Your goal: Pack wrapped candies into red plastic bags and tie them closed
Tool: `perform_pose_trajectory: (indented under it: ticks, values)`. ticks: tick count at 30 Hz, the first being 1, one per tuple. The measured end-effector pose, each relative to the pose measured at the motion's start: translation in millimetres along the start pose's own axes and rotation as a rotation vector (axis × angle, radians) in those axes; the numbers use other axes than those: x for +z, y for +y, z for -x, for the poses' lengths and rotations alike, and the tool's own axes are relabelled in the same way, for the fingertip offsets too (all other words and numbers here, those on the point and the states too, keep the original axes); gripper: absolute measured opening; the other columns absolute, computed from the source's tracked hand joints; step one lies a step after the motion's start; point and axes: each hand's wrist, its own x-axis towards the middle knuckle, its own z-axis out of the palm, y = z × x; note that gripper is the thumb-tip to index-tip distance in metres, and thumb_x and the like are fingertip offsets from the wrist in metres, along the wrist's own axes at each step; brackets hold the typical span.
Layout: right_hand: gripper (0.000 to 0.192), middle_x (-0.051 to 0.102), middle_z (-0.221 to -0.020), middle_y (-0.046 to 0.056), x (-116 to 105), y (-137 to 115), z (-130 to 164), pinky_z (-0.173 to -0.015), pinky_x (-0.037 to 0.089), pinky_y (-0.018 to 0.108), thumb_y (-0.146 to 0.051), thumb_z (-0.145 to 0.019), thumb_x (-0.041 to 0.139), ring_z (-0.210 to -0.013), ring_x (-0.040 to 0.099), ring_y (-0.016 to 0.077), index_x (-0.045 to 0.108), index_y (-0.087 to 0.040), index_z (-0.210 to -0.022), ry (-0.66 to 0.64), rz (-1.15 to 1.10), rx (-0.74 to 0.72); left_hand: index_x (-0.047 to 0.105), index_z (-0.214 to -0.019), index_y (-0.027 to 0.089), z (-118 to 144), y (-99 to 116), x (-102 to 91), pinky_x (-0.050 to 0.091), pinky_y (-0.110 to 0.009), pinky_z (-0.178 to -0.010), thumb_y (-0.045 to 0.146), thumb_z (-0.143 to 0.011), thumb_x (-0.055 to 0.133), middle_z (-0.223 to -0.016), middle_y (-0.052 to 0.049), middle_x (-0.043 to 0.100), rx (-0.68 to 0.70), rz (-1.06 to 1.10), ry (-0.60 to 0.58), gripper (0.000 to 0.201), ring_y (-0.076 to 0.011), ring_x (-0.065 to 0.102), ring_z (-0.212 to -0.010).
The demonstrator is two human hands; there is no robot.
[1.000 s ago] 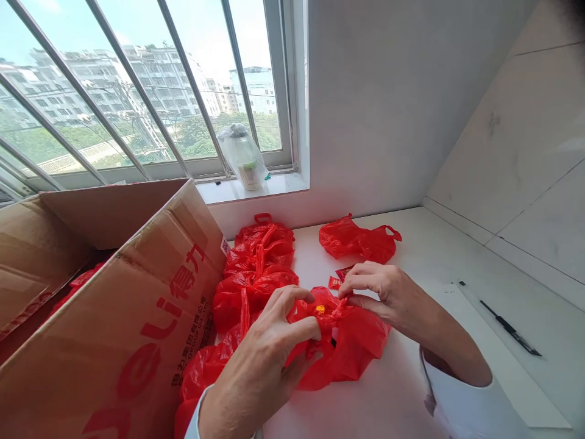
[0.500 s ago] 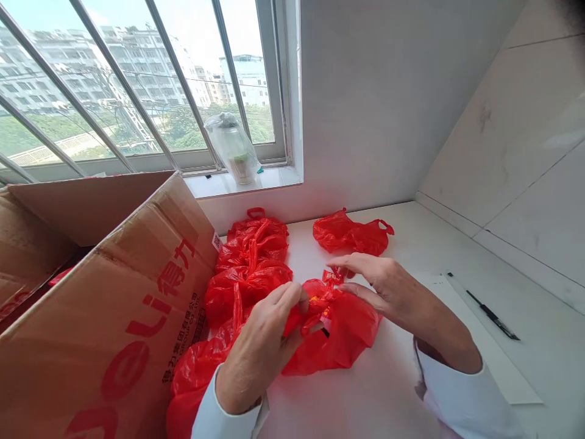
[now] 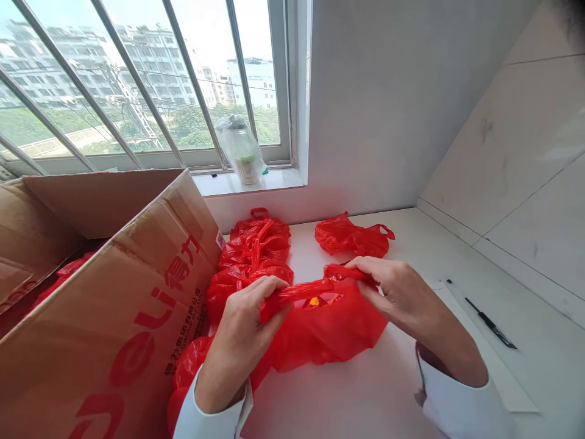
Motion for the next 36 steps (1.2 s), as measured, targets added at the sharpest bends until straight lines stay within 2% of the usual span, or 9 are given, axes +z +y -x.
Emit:
perform_pose_trajectory:
  ticks: [3,6,10,14,22,28,30,33,36]
  values:
    - [0.026,0.07,-0.088,-0.001,-13,10,6,-0.054,0.039,0.024,-0.01,-0.082,0.044,-0.068,0.061,0.0136,0.064,-0.025,-0.089,0.03,-0.05,-0.032,0.065,-0.08,0.019,1,1,-13.5,0.048,-0.021,-0.061,0.014,-0.085,0.057,-0.073,0.001,0.065,0.011,0.177,-0.083,0.011,-0.0116,0.059,-0.065]
    - [0.024,0.07,-0.088,0.0,-25,14,15,-0.054,0.041,0.024,-0.011,-0.084,0.045,-0.07,0.062,0.0139,0.065,-0.024,-0.088,0.033,-0.115,-0.073,0.072,-0.083,0.023,4,1,-25.8,0.051,-0.025,-0.069,0.007,-0.081,0.062,-0.072,0.001,0.067,0.135,0.326,-0.148,0.018,-0.0132,0.059,-0.07]
    - [0.017,0.069,-0.09,0.001,-39,15,30,-0.068,0.048,0.026,-0.017,-0.09,0.049,-0.078,0.064,0.0159,0.064,-0.025,-0.089,-0.101,-0.178,-0.148,0.074,-0.095,0.03,10,4,-39.7,0.053,-0.027,-0.075,0.005,-0.073,0.073,-0.072,0.003,0.069,0.282,0.303,-0.233,0.032,-0.014,0.058,-0.073]
    - [0.015,0.068,-0.093,0.003,-51,13,46,-0.065,0.049,0.027,-0.023,-0.093,0.05,-0.075,0.063,0.016,0.062,-0.026,-0.083,-0.206,-0.146,-0.193,0.074,-0.094,0.031,14,17,-45.1,0.055,-0.024,-0.077,0.01,-0.075,0.075,-0.068,0.005,0.067,0.321,0.267,-0.324,0.028,-0.0131,0.059,-0.075]
    - [0.01,0.069,-0.097,0.002,-57,7,55,-0.068,0.051,0.028,-0.026,-0.094,0.053,-0.082,0.067,0.016,0.062,-0.027,-0.088,-0.078,-0.091,-0.25,0.073,-0.098,0.035,22,22,-40.4,0.051,-0.019,-0.071,0.012,-0.079,0.072,-0.073,0.003,0.06,0.306,0.177,-0.379,0.03,-0.0121,0.054,-0.08]
    - [0.029,0.07,-0.1,0.0,-58,-12,61,-0.072,0.051,0.022,-0.006,-0.09,0.049,-0.095,0.064,0.0129,0.059,-0.026,-0.108,0.06,-0.128,-0.352,0.074,-0.097,0.039,30,28,-36.7,0.043,-0.021,-0.069,0.026,-0.084,0.069,-0.074,0.002,0.049,0.251,0.175,-0.582,0.019,-0.0118,0.047,-0.077]
    - [0.031,0.07,-0.099,-0.001,-53,-20,63,-0.071,0.051,0.021,-0.004,-0.09,0.049,-0.089,0.065,0.0118,0.058,-0.025,-0.111,0.018,-0.165,-0.387,0.074,-0.094,0.038,30,32,-35.9,0.042,-0.022,-0.069,0.03,-0.086,0.067,-0.073,0.002,0.047,0.227,0.165,-0.632,0.014,-0.0112,0.046,-0.073]
    - [0.037,0.07,-0.101,0.0,-35,-25,61,-0.07,0.051,0.023,-0.001,-0.087,0.047,-0.086,0.065,0.013,0.06,-0.026,-0.112,-0.165,-0.151,-0.387,0.075,-0.093,0.038,29,34,-36.2,0.041,-0.023,-0.072,0.033,-0.086,0.066,-0.073,0.002,0.047,0.226,0.168,-0.659,0.012,-0.0117,0.047,-0.073]
    - [0.04,0.07,-0.1,0.001,-10,-23,56,-0.071,0.053,0.03,0.004,-0.08,0.045,-0.084,0.066,0.0174,0.066,-0.026,-0.098,-0.319,0.038,-0.214,0.074,-0.093,0.04,32,32,-38.7,0.042,-0.023,-0.073,0.029,-0.086,0.066,-0.074,0.002,0.05,0.212,0.171,-0.648,0.015,-0.0124,0.047,-0.077]
